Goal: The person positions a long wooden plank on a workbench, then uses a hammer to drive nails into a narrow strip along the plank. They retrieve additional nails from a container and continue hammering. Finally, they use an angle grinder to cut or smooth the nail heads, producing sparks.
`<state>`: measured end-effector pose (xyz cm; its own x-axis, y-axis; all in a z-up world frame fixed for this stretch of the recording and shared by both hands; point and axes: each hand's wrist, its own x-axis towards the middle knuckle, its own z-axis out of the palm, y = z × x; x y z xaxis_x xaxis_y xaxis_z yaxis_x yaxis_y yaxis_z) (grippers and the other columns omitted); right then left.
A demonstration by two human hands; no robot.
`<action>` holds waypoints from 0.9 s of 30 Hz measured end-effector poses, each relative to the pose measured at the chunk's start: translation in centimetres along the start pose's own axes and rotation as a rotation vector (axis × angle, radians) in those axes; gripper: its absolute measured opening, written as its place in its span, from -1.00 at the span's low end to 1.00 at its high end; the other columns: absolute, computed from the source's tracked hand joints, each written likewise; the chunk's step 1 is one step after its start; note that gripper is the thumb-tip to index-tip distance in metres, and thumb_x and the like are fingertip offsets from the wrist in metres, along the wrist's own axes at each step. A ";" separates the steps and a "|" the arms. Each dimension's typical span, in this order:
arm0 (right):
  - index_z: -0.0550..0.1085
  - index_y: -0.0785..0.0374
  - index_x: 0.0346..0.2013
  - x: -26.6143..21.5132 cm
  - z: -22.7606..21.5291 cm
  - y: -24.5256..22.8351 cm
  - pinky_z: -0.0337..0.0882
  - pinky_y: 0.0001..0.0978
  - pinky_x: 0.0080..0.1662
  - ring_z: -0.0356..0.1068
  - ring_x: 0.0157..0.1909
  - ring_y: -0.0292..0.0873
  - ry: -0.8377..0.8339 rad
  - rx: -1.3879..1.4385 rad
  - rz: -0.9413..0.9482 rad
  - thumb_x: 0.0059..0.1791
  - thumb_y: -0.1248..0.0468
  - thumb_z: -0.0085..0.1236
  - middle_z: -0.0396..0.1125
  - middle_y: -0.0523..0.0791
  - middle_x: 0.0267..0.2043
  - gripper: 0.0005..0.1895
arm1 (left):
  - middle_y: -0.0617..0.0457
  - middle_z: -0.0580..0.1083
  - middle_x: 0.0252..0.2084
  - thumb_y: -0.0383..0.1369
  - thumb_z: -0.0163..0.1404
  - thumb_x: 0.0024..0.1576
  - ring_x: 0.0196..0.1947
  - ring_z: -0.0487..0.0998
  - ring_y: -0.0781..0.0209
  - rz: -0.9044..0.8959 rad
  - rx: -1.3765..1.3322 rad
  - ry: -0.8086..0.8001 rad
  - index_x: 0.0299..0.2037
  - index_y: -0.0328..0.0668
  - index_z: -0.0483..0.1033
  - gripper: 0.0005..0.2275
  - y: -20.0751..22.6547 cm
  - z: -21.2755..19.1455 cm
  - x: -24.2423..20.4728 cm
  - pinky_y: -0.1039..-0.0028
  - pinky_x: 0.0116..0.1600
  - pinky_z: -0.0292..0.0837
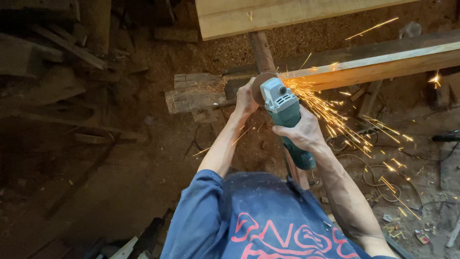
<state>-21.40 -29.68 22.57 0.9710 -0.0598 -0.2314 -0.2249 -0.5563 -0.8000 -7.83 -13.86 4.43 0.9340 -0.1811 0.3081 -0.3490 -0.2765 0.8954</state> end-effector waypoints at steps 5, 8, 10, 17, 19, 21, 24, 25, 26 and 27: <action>0.52 0.24 -0.04 0.2 -0.1 -0.2 0.46 -0.33 0.00 0.48 -0.13 -0.20 -0.007 0.018 0.000 -0.32 0.13 0.46 0.51 -0.11 -0.16 -0.40 | -0.12 0.61 -0.07 -0.36 0.26 0.00 -0.02 0.65 -0.08 -0.016 0.057 -0.012 0.15 -0.05 0.47 -0.54 -0.5 0.2 0.2 0.30 -0.01 0.58; 0.53 0.24 -0.04 0.3 -0.2 -0.2 0.46 -0.34 -0.01 0.49 -0.14 -0.21 -0.008 0.039 -0.026 -0.32 0.13 0.45 0.52 -0.11 -0.17 -0.40 | -0.12 0.61 -0.04 -0.36 0.26 0.00 -0.01 0.66 -0.07 -0.018 0.037 -0.001 0.16 -0.04 0.47 -0.53 -0.8 0.5 0.2 0.29 0.00 0.58; 0.53 0.24 -0.03 0.3 -0.2 -0.2 0.46 -0.34 -0.02 0.49 -0.14 -0.21 -0.007 0.016 0.004 -0.33 0.13 0.46 0.52 -0.11 -0.17 -0.39 | -0.09 0.62 0.00 -0.36 0.22 0.08 0.02 0.69 -0.01 -0.020 -0.012 0.015 0.17 0.00 0.48 -0.58 -1.0 0.7 0.1 0.31 0.04 0.59; 0.54 0.24 -0.06 0.9 -0.2 -0.1 0.47 -0.38 -0.06 0.48 -0.18 -0.25 -0.022 0.045 0.020 -0.32 0.11 0.47 0.52 -0.13 -0.19 -0.41 | -0.14 0.59 0.02 -0.35 0.23 0.06 0.06 0.62 -0.12 0.022 0.049 0.003 0.22 0.00 0.45 -0.52 -1.7 0.7 0.3 0.27 0.02 0.57; 0.54 0.24 -0.06 0.9 -0.2 -0.1 0.49 -0.38 -0.09 0.49 -0.21 -0.24 -0.042 0.063 0.047 -0.32 0.12 0.45 0.52 -0.12 -0.21 -0.42 | -0.13 0.59 0.00 -0.33 0.23 0.06 0.04 0.62 -0.13 0.005 0.076 -0.016 0.23 0.00 0.44 -0.51 -1.7 0.7 0.3 0.25 0.00 0.57; 0.53 0.25 -0.07 1.0 -0.3 -0.3 0.50 -0.38 -0.10 0.49 -0.22 -0.24 -0.047 0.084 0.033 -0.32 0.12 0.45 0.51 -0.12 -0.21 -0.42 | -0.13 0.59 0.01 -0.33 0.22 0.08 0.04 0.62 -0.13 0.001 0.097 -0.022 0.22 0.01 0.46 -0.54 -1.6 0.6 0.3 0.25 0.01 0.57; 0.53 0.25 -0.07 0.8 -0.5 -0.4 0.49 -0.38 -0.10 0.48 -0.19 -0.24 -0.042 0.096 -0.004 -0.31 0.12 0.45 0.51 -0.13 -0.19 -0.42 | -0.12 0.60 0.01 -0.32 0.22 0.08 0.04 0.62 -0.12 0.026 0.074 -0.015 0.20 0.00 0.47 -0.55 -1.3 0.5 0.3 0.25 0.01 0.57; 0.53 0.24 -0.07 0.7 -0.5 -0.4 0.50 -0.37 -0.10 0.49 -0.20 -0.24 -0.048 0.082 0.014 -0.31 0.13 0.44 0.51 -0.13 -0.19 -0.43 | -0.13 0.59 0.01 -0.32 0.22 0.07 0.04 0.62 -0.12 0.039 0.057 -0.011 0.19 -0.01 0.47 -0.56 -1.2 0.5 0.3 0.25 0.01 0.58; 0.54 0.24 -0.07 0.7 -0.4 -0.3 0.50 -0.37 -0.11 0.50 -0.20 -0.24 -0.054 0.068 0.032 -0.31 0.13 0.43 0.52 -0.13 -0.20 -0.43 | -0.13 0.59 0.00 -0.33 0.22 0.06 0.03 0.62 -0.13 0.033 0.059 -0.008 0.19 -0.03 0.46 -0.55 -1.0 0.4 0.3 0.25 0.00 0.57; 0.54 0.24 -0.06 0.6 -0.5 -0.3 0.50 -0.37 -0.09 0.50 -0.19 -0.24 -0.050 0.068 0.006 -0.31 0.13 0.43 0.52 -0.12 -0.19 -0.44 | -0.13 0.59 -0.02 -0.34 0.22 0.05 0.02 0.61 -0.14 0.028 0.062 -0.004 0.19 -0.04 0.45 -0.54 -0.9 0.3 0.3 0.25 -0.01 0.56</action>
